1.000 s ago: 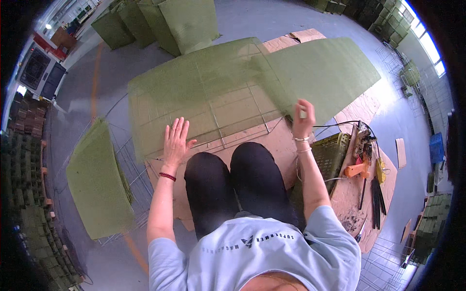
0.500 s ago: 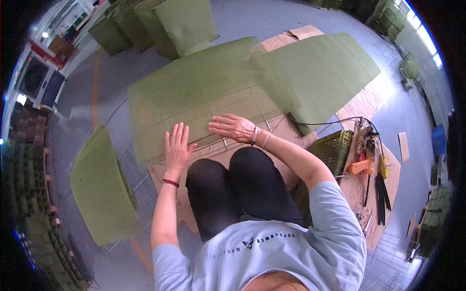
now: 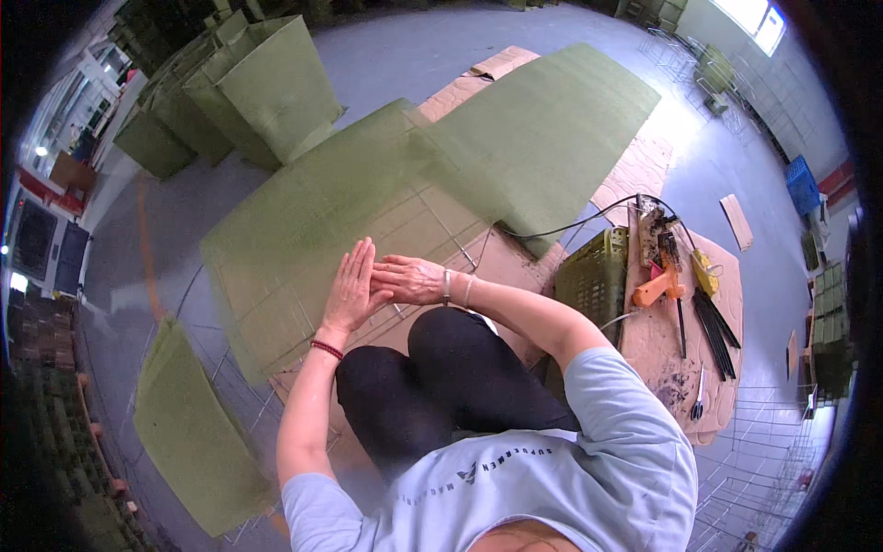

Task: Applying glue to green fabric sheets and attaching them to a metal wire frame to create a box-like product.

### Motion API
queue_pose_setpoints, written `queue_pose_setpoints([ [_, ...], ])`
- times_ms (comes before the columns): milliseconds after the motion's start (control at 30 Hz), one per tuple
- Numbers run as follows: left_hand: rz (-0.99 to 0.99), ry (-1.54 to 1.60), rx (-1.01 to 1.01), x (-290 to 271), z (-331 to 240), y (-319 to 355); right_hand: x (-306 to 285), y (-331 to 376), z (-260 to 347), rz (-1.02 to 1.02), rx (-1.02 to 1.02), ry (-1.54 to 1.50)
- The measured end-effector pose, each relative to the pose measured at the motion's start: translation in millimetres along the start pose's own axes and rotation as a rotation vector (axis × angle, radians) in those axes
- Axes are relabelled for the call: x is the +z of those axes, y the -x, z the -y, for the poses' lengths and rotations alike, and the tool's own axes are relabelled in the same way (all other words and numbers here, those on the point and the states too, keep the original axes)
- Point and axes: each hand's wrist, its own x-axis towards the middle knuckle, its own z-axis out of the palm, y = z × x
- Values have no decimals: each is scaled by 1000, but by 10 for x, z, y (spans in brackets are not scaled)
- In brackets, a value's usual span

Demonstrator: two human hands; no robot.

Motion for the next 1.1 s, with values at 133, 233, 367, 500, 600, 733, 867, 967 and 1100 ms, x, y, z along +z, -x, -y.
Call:
queue_pose_setpoints([
  [133,86,-192,69,44,-23,25,-396,666,53,-227,405,83],
  [233,99,-244,91,57,-46,36,-640,1250,5,-416,704,237],
  [367,119,-277,116,58,-23,36,-976,1942,89,-658,1113,473],
  [500,156,-291,166,50,1,52,-1530,2833,434,-819,1255,685],
  [600,156,-255,156,53,-22,32,-1812,3597,784,-1048,1534,492],
  [733,148,-234,171,5,-78,32,-1805,4275,1221,-884,1916,468],
  [867,204,-325,203,-44,-129,70,-1789,4420,1119,-851,2185,186],
  [967,194,-428,239,-27,-137,96,-1809,4406,866,-483,2272,441],
  [1100,125,-615,274,21,-109,86,-1765,4574,649,-599,2292,242],
])
